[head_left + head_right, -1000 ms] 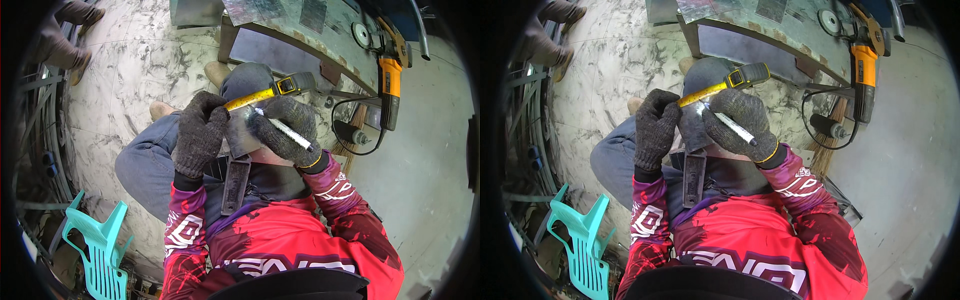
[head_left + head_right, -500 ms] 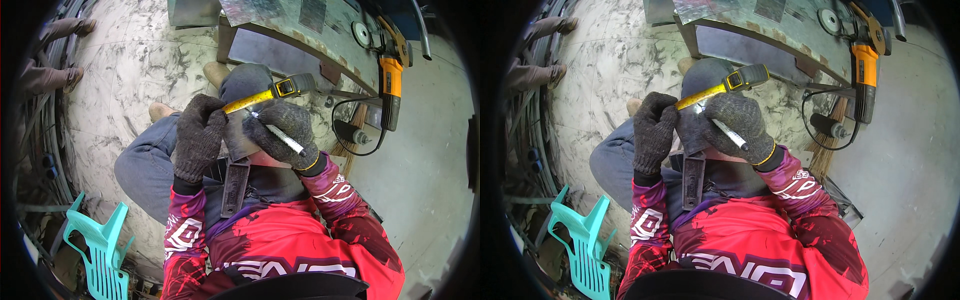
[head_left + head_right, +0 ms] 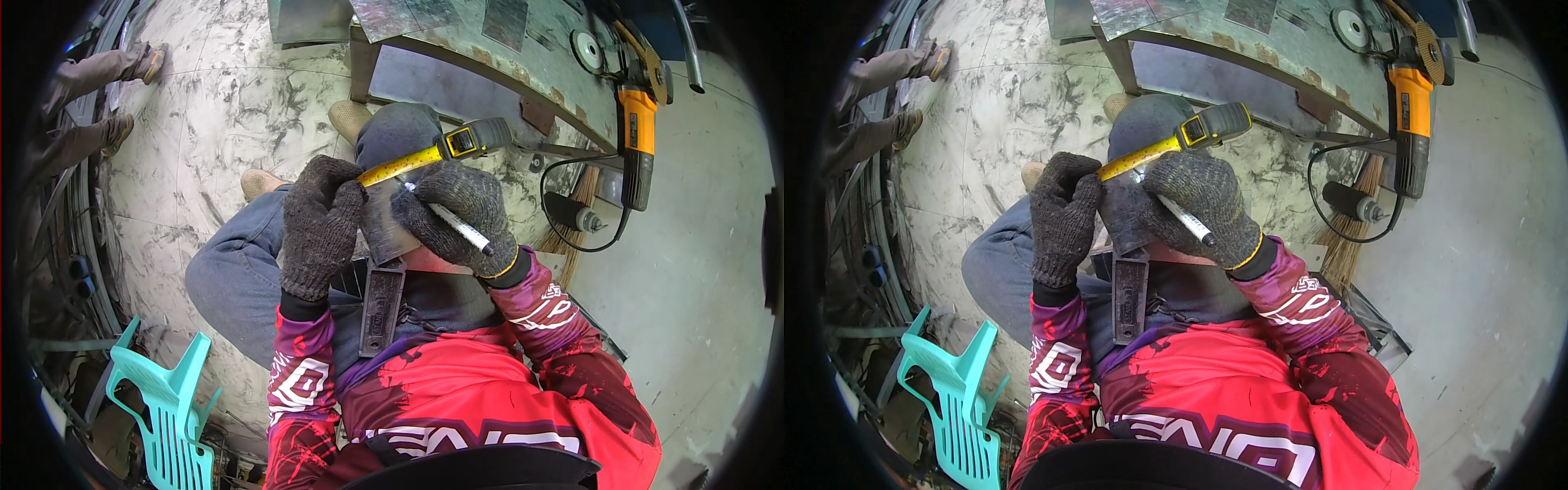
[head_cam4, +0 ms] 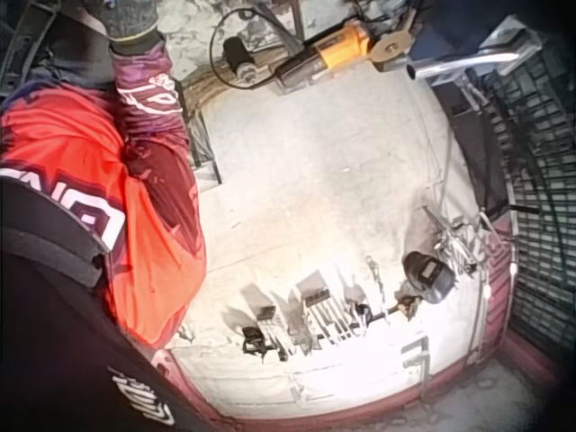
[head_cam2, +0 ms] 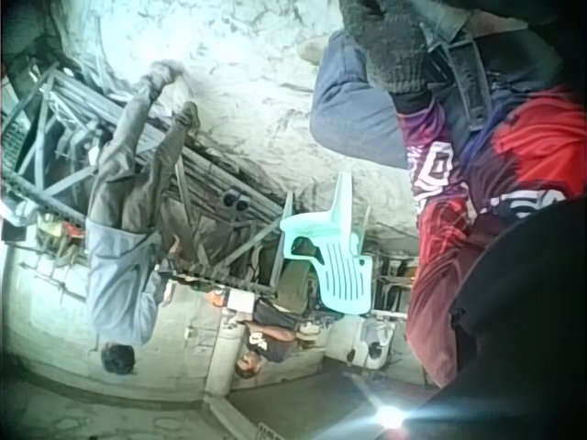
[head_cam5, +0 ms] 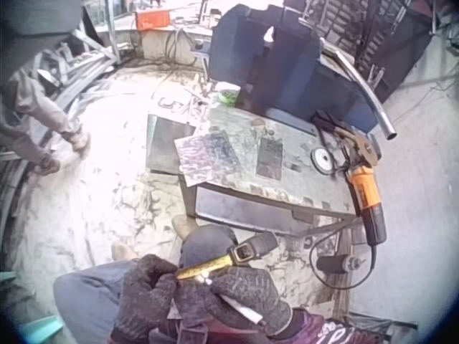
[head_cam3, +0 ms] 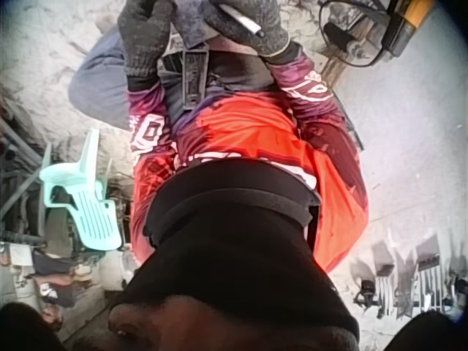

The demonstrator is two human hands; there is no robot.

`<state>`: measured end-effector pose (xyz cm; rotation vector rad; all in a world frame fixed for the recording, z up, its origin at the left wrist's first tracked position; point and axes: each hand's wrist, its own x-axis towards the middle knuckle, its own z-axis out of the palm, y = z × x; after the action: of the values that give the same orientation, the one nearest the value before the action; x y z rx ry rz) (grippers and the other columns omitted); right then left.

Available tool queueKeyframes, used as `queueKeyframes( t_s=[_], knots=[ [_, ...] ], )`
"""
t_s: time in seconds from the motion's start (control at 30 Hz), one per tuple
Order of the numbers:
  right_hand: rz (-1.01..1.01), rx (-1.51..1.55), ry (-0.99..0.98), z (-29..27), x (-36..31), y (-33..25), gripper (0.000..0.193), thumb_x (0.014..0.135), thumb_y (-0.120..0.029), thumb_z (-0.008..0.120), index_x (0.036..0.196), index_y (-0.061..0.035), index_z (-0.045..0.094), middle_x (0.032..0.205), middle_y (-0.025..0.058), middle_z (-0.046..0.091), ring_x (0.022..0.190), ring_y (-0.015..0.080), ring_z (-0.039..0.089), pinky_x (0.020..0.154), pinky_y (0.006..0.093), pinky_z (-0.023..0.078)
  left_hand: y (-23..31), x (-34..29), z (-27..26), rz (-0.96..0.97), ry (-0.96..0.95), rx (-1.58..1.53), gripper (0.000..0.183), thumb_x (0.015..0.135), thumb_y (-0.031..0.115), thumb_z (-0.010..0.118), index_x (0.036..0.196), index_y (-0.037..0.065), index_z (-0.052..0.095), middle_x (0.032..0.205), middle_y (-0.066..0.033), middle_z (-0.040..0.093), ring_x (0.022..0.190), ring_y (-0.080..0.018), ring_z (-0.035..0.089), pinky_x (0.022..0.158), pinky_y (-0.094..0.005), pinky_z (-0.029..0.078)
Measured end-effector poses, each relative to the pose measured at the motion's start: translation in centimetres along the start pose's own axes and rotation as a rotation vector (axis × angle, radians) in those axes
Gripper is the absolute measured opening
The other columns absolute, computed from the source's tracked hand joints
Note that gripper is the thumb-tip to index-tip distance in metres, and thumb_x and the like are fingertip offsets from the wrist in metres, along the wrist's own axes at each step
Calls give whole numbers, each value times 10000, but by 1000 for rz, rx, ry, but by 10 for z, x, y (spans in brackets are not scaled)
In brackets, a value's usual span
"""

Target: Measure and mark specific dimensions on a metal plate using a tape measure and a marker.

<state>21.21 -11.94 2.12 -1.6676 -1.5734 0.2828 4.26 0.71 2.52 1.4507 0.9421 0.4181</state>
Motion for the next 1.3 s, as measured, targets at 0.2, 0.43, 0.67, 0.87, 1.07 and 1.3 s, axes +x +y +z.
queueKeyframes(
  t_s=[0.2,0.43,0.67,0.87,1.07,1.3],
  knots=[
    [-10,-15,2,-1,1,-1,224,758,-121,829,931,-60,702,860,116,693,764,324,697,675,389,559,-1,0,1,-2,-10,14,127,933,-4,566,1035,-23,638,892,-74,657,796,-113,624,722,-269,511],
    [38,36,-51,-3,2,-2,230,752,-123,832,925,-60,694,867,121,692,771,320,693,674,392,551,2,0,0,-29,-9,-19,134,909,-21,559,1014,-41,640,869,-106,660,788,-148,656,723,-295,525],
    [-31,3,-14,-3,3,-2,258,740,-120,838,933,-59,679,855,119,683,759,330,685,663,397,544,-3,0,0,1,0,-12,137,908,-20,566,1019,-39,643,891,-107,655,799,-150,655,728,-297,524],
    [-7,-2,-25,-3,4,-2,274,725,-112,849,917,-59,661,847,118,679,753,330,682,656,397,542,-1,0,0,6,4,9,135,906,-16,571,1016,-38,645,888,-108,650,797,-152,658,734,-299,525],
    [-16,56,33,-2,1,-2,264,734,-119,855,908,-70,663,862,120,702,756,325,698,660,392,556,-2,-1,-1,-4,-1,6,135,910,-18,565,1019,-36,643,872,-98,649,795,-147,656,734,-294,523],
    [14,-6,31,-25,8,-20,262,730,-93,854,892,-51,653,845,132,703,762,308,708,686,392,572,-11,-1,-2,-16,-16,-39,119,941,3,571,1042,-22,629,866,-77,658,769,-120,632,705,-270,512]
  ],
)
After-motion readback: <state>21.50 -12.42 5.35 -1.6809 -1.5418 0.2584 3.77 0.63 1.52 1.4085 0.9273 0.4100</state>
